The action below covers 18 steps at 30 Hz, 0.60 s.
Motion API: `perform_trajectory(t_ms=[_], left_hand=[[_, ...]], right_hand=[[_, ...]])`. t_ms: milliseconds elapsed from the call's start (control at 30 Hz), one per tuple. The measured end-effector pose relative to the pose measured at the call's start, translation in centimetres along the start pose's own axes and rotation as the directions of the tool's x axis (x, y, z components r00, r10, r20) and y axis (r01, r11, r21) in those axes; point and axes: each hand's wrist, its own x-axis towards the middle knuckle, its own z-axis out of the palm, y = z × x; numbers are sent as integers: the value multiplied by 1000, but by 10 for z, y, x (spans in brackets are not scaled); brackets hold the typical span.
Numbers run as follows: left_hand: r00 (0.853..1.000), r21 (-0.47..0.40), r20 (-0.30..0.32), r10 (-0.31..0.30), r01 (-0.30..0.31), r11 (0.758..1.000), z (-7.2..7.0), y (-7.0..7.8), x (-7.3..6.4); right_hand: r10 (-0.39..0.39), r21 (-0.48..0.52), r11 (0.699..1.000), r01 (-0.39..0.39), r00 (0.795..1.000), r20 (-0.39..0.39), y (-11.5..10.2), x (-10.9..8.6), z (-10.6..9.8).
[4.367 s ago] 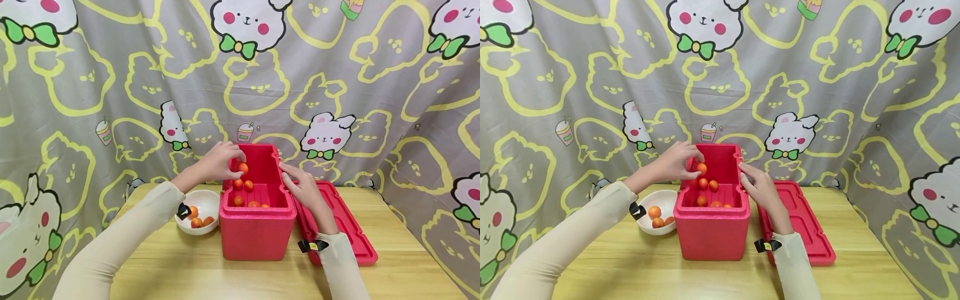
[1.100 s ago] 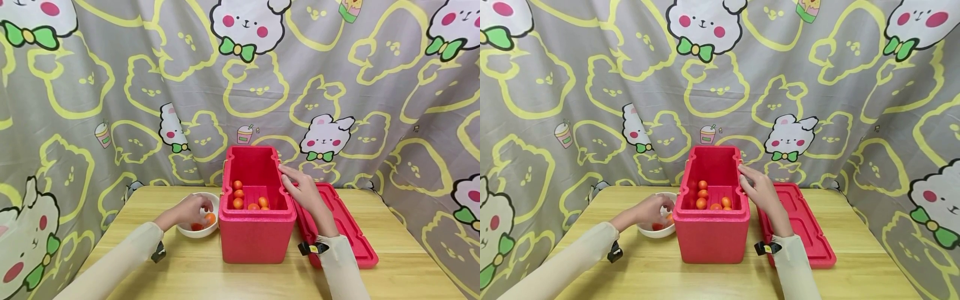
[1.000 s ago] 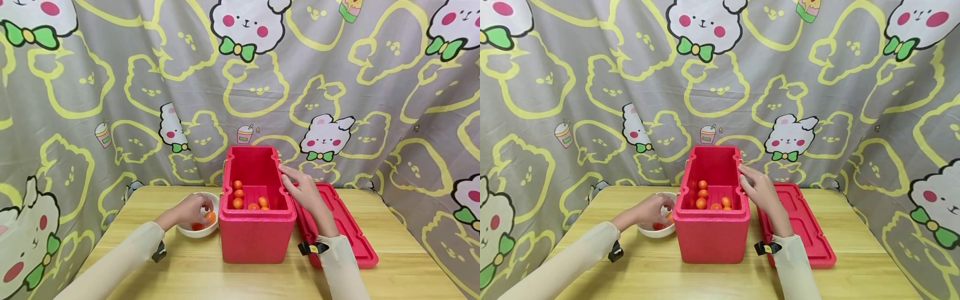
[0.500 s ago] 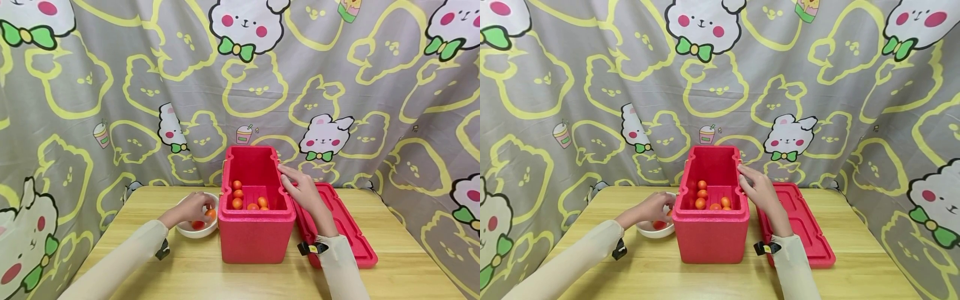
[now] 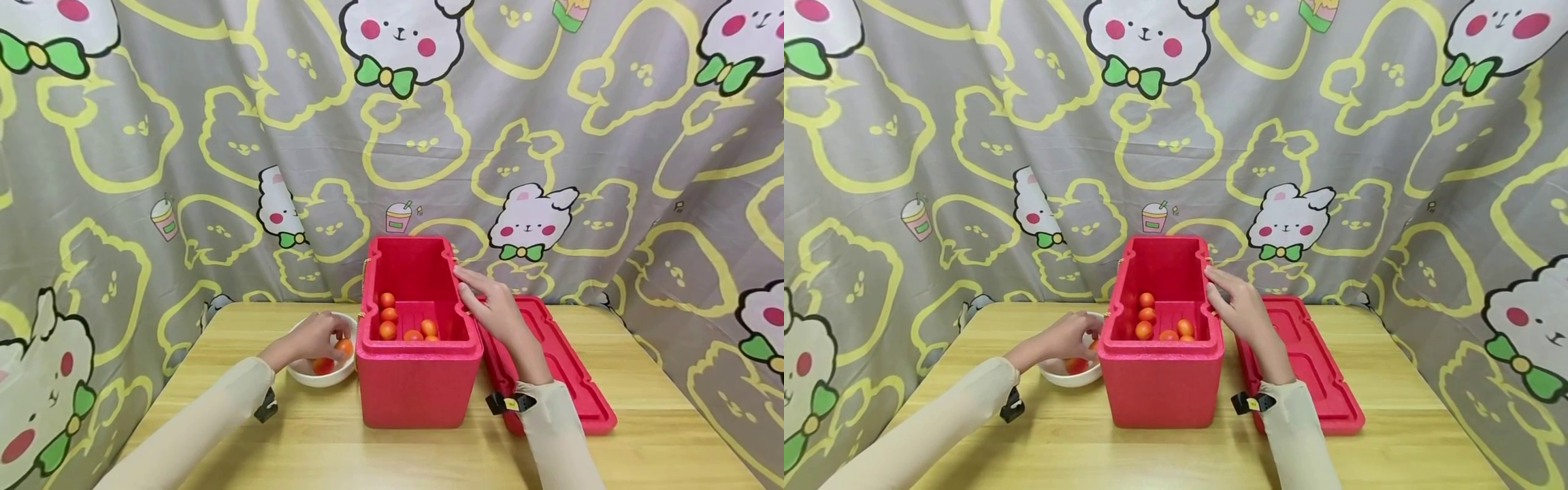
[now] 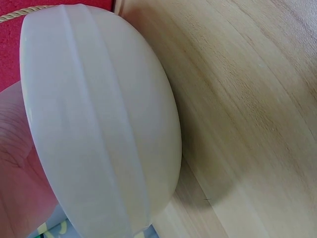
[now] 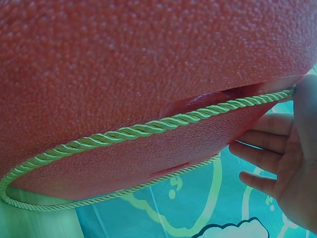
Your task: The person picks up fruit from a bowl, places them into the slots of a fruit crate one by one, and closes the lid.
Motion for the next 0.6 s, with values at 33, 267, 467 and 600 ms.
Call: perform_trajectory(t_ms=[33, 267, 467, 600], left_hand=[[1000, -9, 6, -12, 12, 1000, 0, 0, 0], [999, -46, 23, -32, 33, 998, -1, 0, 0], [998, -76, 35, -59, 62, 995, 0, -1, -1], [997, -82, 37, -65, 68, 994, 0, -2, 0]], right_hand=[[-1, 0, 1000, 1, 1000, -1, 0, 0, 0], [6, 4, 1000, -6, 1000, 3, 1, 0, 0], [10, 4, 1000, -10, 1000, 8, 1, -1, 0], [8, 2, 1000, -8, 1000, 7, 0, 0, 0]])
